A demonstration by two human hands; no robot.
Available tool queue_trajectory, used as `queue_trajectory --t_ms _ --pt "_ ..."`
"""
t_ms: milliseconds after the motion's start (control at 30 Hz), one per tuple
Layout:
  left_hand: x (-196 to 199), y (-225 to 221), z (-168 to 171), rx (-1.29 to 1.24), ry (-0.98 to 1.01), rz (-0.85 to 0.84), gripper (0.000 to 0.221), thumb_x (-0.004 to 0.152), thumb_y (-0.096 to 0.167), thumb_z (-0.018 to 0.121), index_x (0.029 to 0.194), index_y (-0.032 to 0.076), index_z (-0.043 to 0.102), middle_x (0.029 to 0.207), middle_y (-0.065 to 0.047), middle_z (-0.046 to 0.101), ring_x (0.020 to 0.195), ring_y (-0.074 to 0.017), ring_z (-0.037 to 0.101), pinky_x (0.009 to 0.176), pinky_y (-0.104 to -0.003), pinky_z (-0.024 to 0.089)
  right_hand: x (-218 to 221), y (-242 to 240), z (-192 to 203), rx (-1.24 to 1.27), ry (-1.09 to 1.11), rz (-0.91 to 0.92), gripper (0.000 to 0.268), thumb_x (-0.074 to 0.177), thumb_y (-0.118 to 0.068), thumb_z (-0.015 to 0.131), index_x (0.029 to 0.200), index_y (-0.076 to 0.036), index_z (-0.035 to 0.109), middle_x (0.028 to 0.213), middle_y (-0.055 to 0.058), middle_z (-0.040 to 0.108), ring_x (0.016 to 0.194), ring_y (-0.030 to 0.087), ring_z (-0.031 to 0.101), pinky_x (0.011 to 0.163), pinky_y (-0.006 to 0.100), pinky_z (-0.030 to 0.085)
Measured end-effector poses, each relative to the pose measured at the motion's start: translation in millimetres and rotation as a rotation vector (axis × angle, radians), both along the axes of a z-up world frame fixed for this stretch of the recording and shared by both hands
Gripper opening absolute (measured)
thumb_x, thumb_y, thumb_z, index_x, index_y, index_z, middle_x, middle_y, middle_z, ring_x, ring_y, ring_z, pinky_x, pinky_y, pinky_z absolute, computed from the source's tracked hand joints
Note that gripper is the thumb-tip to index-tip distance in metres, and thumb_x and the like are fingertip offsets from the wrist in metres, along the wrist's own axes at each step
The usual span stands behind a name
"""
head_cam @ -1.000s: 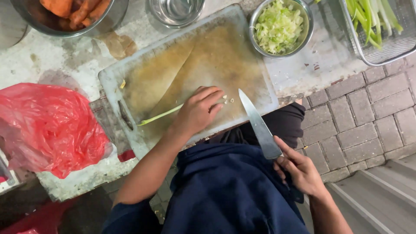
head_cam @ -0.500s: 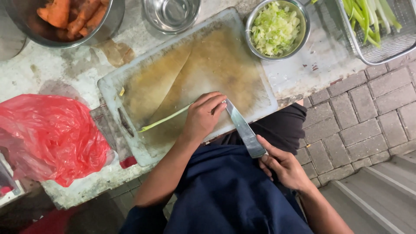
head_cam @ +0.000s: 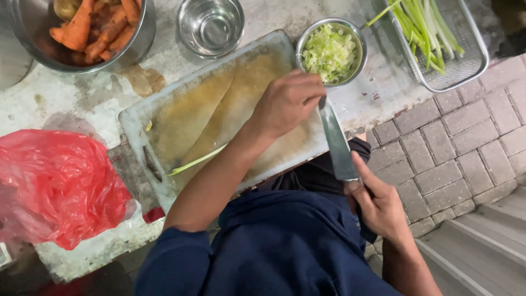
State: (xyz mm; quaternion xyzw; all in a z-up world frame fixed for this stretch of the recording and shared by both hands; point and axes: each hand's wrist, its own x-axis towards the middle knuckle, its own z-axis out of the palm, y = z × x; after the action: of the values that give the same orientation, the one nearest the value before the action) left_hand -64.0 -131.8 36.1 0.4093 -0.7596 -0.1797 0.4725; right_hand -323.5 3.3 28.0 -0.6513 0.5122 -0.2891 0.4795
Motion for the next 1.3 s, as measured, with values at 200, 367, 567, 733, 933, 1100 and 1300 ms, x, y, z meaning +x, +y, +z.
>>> queue_trajectory --t_ms 200,367,567,733,933,1100,1300 --pt "-13.3 -77.3 -54.3 0.259 0.040 0.198 0.024 0.077 -0.006 0.067 0.096 0.006 0.076 0.096 -0.007 0.076 0.087 -0.0192 0.073 0.079 -0.030 0.063 12.7 -10.4 45.6 0.105 0.292 -0.250 0.058 0.096 -0.011 0.051 0.153 -0.019 0.043 0.074 0.006 0.070 0.060 0.012 0.061 0.061 0.027 0.052" --pt "16.5 -45.3 -15.8 0.166 -0.126 0.192 0.012 0.092 0.012 0.063 0.098 0.010 0.074 0.084 -0.004 0.077 0.074 -0.0196 0.074 0.065 -0.034 0.059 -1.9 -0.5 35.1 0.028 0.250 -0.221 0.057 0.095 -0.008 0.050 0.152 -0.009 0.043 0.058 0.003 0.058 0.047 0.011 0.052 0.052 0.027 0.047" --pt "85.0 26.3 1.6 0.222 -0.137 0.182 0.018 0.091 0.002 0.067 0.109 0.004 0.072 0.101 -0.009 0.074 0.084 -0.0224 0.070 0.074 -0.034 0.057 -8.5 11.4 2.2 -0.035 0.215 -0.092 0.057 0.094 -0.011 0.053 0.150 -0.011 0.044 0.066 0.000 0.067 0.053 0.008 0.058 0.059 0.025 0.050" --pt "118.4 107.5 -11.9 0.432 -0.373 0.385 0.010 0.088 0.018 0.070 0.095 0.015 0.075 0.083 0.002 0.069 0.075 -0.0207 0.062 0.064 -0.037 0.050 17.3 7.0 -4.6 0.031 0.260 0.072 0.056 0.091 -0.017 0.056 0.146 -0.017 0.049 0.054 -0.004 0.060 0.050 0.008 0.049 0.058 0.027 0.047" --pt "116.4 142.9 -38.7 0.176 -0.639 0.481 0.009 0.091 0.019 0.074 0.082 0.019 0.070 0.082 0.005 0.056 0.071 -0.0210 0.056 0.063 -0.036 0.039 47.9 7.5 -5.6 -0.072 0.266 0.339 0.056 0.094 -0.011 0.053 0.149 -0.015 0.044 0.081 0.004 0.060 0.068 0.019 0.056 0.075 0.029 0.047" --pt "86.7 139.7 -37.0 0.025 -0.290 0.396 0.012 0.091 -0.001 0.071 0.082 0.003 0.065 0.083 -0.004 0.051 0.073 -0.0199 0.053 0.066 -0.030 0.048 49.9 12.1 -4.4 -0.034 0.387 0.353 0.059 0.093 -0.014 0.055 0.150 -0.020 0.043 0.082 0.003 0.058 0.064 0.023 0.058 0.067 0.035 0.049" --pt "89.5 140.0 -52.3 0.055 -0.167 0.428 0.003 0.090 0.001 0.072 0.088 0.003 0.070 0.090 -0.007 0.058 0.067 -0.0190 0.052 0.066 -0.032 0.046 39.7 18.7 -7.0 -0.081 0.447 0.360 0.059 0.093 -0.014 0.055 0.150 -0.020 0.042 0.081 0.002 0.056 0.061 0.029 0.054 0.061 0.038 0.048"
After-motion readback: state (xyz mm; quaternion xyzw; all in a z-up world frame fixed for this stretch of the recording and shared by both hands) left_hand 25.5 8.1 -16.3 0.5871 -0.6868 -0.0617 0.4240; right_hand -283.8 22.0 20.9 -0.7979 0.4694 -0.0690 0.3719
